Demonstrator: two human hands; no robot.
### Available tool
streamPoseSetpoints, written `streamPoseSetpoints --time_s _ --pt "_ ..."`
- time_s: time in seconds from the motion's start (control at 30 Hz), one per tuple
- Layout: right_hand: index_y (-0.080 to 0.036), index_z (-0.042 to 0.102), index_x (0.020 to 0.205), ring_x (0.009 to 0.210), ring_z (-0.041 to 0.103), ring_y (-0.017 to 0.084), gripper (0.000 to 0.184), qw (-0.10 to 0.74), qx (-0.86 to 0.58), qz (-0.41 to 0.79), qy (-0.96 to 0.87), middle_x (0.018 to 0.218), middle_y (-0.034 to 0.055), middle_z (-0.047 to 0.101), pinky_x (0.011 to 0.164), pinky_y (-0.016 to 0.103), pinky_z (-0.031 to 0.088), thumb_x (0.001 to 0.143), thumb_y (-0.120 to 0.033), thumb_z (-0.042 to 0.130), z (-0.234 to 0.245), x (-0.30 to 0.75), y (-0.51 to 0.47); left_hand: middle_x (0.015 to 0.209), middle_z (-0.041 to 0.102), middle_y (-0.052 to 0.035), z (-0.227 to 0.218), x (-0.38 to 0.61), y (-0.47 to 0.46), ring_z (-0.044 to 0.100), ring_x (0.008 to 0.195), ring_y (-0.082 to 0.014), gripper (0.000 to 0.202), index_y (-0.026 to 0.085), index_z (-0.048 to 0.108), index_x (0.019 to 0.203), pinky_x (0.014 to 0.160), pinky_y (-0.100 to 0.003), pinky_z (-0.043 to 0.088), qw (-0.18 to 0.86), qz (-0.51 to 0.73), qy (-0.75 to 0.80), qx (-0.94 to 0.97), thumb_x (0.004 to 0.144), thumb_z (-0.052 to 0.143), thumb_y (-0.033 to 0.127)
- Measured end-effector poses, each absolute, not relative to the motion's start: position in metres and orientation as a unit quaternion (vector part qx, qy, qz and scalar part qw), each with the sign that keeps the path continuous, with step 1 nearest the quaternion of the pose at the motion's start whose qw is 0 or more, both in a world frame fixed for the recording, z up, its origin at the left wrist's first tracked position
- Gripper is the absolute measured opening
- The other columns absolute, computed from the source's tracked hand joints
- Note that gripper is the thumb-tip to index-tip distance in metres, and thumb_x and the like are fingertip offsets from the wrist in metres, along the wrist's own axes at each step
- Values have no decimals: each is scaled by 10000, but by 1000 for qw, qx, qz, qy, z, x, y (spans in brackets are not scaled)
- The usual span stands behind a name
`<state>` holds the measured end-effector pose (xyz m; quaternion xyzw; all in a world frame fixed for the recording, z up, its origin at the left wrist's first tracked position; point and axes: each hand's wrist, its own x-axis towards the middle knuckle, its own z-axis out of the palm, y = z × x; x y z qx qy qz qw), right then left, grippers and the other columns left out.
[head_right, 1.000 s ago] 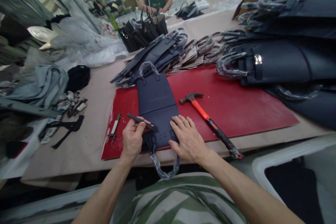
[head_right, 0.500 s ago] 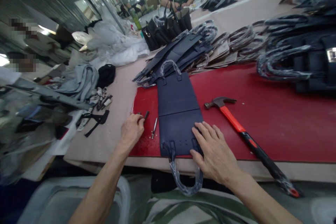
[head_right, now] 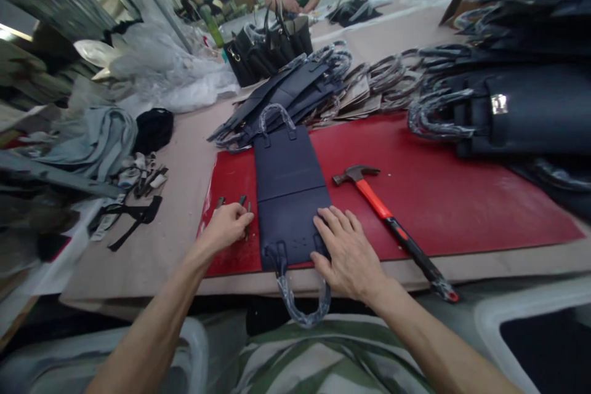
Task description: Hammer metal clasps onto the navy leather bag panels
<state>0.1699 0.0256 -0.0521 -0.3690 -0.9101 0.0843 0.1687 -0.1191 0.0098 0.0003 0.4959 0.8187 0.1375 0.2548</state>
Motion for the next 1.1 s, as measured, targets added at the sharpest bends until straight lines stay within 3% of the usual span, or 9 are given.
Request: streamPoseSetpoints --time_s 0.1,0.23,0.4,0.57,0.83,0.97,1.1 --pt "-80 518 1402 1423 341 355 590 176 -365 92 -909 1517 185 441 1183 556 271 885 -358 576 -52 170 25 572 640 -14 2 -110 0 622 494 -171 199 175 559 772 520 -258 489 390 370 735 414 823 624 355" --pt "-80 521 1402 1427 337 360 605 179 -369 104 -906 1522 193 436 1183 560 269 869 -356 599 -51 170 24 785 716 -31 -8 -71 -12 708 665 -173 343 161 558 946 612 -258 572 475 524 609 360 754 745 376" --pt "-79 522 1405 1426 342 367 602 174 -371 113 -905 1519 204 439 1173 576 280 872 -349 598 -48 169 23 878 731 -60 -25 -34 -18 724 760 -165 196 166 545 933 677 -247 580 458 515 596 413 894 628 339" --pt "-77 526 1403 1422 345 368 612 168 -376 119 -904 1524 197 433 1176 568 278 863 -351 611 -46 169 23 883 715 -45 -29 -29 -21 712 805 -162 84 175 566 915 771 -289 589 426 510 588 461 936 548 254" --pt "-67 541 1384 1408 358 381 603 177 -373 121 -903 1513 207 445 1167 581 286 857 -351 613 -45 169 23 852 698 -25 -31 -26 -24 695 796 -150 86 188 580 898 760 -271 568 362 489 600 519 943 508 181" --pt "-76 537 1383 1416 348 383 599 185 -370 134 -901 1520 206 434 1168 595 276 857 -351 617 -48 168 23 852 694 -19 -38 -24 -28 685 801 -143 100 196 590 917 761 -251 545 279 472 603 579 945 503 154" --pt "-125 569 1327 1346 448 342 505 246 -344 169 -890 1448 189 509 1110 551 381 902 -398 581 -46 181 31 889 694 -40 -47 -25 -32 684 818 -154 124 195 599 976 764 -252 536 189 451 575 657 963 480 166"
